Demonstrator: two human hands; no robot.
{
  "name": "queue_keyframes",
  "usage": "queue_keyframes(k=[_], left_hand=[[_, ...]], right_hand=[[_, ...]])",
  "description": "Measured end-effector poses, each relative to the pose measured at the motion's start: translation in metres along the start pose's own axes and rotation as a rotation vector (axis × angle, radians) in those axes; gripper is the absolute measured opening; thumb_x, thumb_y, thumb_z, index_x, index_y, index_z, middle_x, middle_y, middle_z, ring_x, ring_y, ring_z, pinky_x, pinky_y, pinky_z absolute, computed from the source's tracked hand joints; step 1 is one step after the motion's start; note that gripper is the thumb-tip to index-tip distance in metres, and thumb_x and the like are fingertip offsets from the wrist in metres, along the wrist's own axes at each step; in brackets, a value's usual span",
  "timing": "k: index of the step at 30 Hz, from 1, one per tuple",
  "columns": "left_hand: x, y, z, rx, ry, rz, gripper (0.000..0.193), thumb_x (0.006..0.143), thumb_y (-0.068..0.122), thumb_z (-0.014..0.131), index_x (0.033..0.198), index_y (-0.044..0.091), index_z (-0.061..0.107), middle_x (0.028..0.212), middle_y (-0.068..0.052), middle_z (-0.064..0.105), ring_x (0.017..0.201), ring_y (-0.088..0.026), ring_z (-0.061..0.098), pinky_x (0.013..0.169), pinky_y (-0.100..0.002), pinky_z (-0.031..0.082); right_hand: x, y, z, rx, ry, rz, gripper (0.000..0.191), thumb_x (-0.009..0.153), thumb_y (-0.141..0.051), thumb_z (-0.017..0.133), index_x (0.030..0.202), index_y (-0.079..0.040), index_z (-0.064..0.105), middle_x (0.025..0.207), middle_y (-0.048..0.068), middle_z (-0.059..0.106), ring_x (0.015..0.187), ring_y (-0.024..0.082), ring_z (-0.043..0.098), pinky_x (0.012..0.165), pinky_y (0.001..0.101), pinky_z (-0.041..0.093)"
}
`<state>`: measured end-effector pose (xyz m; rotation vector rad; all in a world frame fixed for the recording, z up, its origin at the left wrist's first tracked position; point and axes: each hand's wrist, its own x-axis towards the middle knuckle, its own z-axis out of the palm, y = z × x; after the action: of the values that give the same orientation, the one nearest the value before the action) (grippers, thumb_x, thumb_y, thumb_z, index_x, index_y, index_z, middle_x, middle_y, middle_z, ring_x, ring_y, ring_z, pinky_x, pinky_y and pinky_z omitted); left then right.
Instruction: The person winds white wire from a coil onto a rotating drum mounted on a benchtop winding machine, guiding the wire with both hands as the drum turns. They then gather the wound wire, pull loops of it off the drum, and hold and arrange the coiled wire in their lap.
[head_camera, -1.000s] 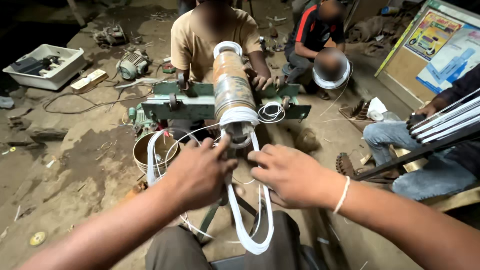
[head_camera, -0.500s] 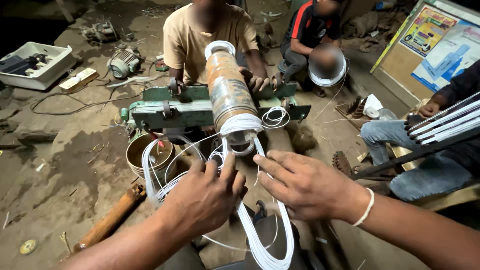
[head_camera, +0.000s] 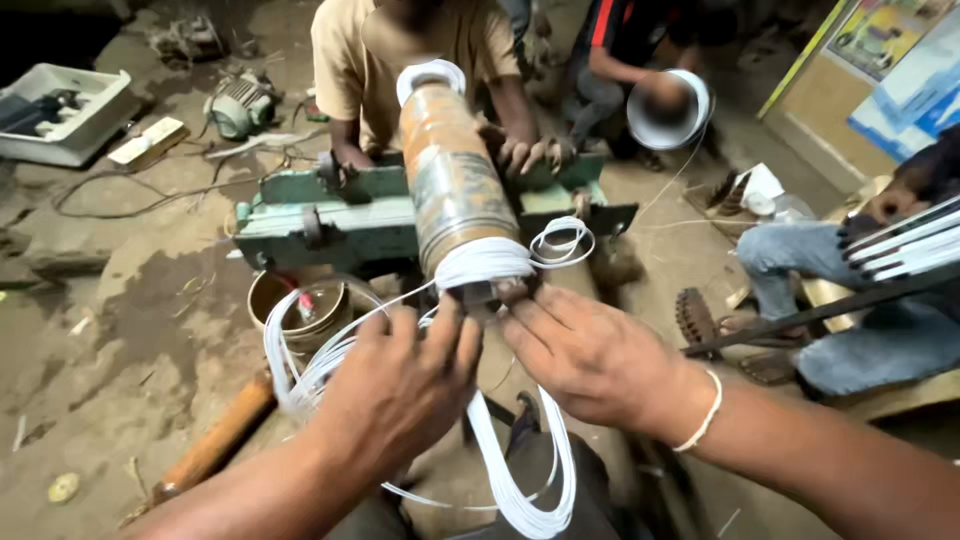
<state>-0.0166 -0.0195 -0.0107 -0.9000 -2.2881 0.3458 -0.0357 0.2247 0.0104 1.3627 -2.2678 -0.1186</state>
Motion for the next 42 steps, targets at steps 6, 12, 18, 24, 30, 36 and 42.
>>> queue_keyframes(k=[6,12,18,24,30,36,42], left_hand=[[0.006,-0.002,0.001,-0.085,-0.079,0.006,0.046,0.084,0.032,0.061,0.116,0.000,0.063,0.122,-0.024,0.063,0.075,-0.032,0.065,0.063,-0.042,0.052],[-0.007,0.006,-0.021,-0.102,-0.072,0.112,0.045,0.087,0.034,0.058,0.117,0.000,0.060,0.128,-0.029,0.060,0.083,-0.032,0.064,0.072,-0.045,0.051],[-0.027,0.019,-0.025,0.038,-0.004,0.226,0.049,0.088,0.030,0.056,0.120,-0.007,0.060,0.128,-0.034,0.063,0.081,-0.029,0.063,0.070,-0.038,0.050],[-0.007,0.003,-0.012,0.014,0.138,0.164,0.044,0.091,0.033,0.057,0.117,-0.002,0.061,0.126,-0.030,0.064,0.078,-0.029,0.060,0.068,-0.039,0.050],[-0.012,-0.008,0.014,-0.006,0.031,0.099,0.048,0.084,0.036,0.060,0.118,0.002,0.062,0.128,-0.023,0.063,0.080,-0.027,0.060,0.068,-0.039,0.049],[-0.011,0.000,-0.003,-0.151,-0.152,0.076,0.041,0.092,0.035,0.056,0.120,0.005,0.061,0.121,-0.018,0.060,0.082,-0.030,0.059,0.069,-0.042,0.049],[-0.011,-0.003,-0.002,-0.121,-0.073,0.059,0.049,0.086,0.035,0.060,0.128,0.010,0.059,0.129,-0.019,0.059,0.079,-0.029,0.061,0.064,-0.041,0.050]], right_hand=[[0.005,0.014,0.002,-0.034,0.199,-0.170,0.038,0.081,-0.016,0.062,0.113,0.004,0.068,0.116,0.018,0.067,0.107,0.036,0.064,0.098,0.0428,0.053],[-0.006,-0.004,-0.014,-0.047,0.072,-0.195,0.035,0.084,-0.023,0.066,0.105,0.005,0.067,0.119,0.025,0.066,0.106,0.038,0.066,0.094,0.0432,0.054],[-0.021,-0.028,-0.025,-0.148,0.074,-0.149,0.040,0.080,-0.020,0.065,0.109,0.008,0.067,0.125,0.030,0.066,0.110,0.039,0.069,0.096,0.0407,0.056],[-0.001,-0.012,-0.020,-0.092,0.112,-0.113,0.037,0.083,-0.015,0.064,0.113,0.007,0.068,0.122,0.026,0.068,0.109,0.036,0.069,0.094,0.0403,0.055],[0.007,0.003,0.004,-0.044,0.122,-0.128,0.035,0.080,-0.014,0.062,0.111,0.002,0.065,0.118,0.021,0.068,0.101,0.034,0.066,0.090,0.0400,0.056],[0.018,0.019,-0.009,-0.036,0.073,-0.258,0.024,0.083,-0.020,0.062,0.102,-0.006,0.067,0.095,0.008,0.065,0.083,0.026,0.060,0.080,0.0382,0.052],[0.022,0.023,-0.017,-0.149,-0.062,-0.299,0.012,0.083,-0.019,0.060,0.090,-0.010,0.063,0.087,0.005,0.061,0.081,0.023,0.060,0.077,0.0366,0.051]])
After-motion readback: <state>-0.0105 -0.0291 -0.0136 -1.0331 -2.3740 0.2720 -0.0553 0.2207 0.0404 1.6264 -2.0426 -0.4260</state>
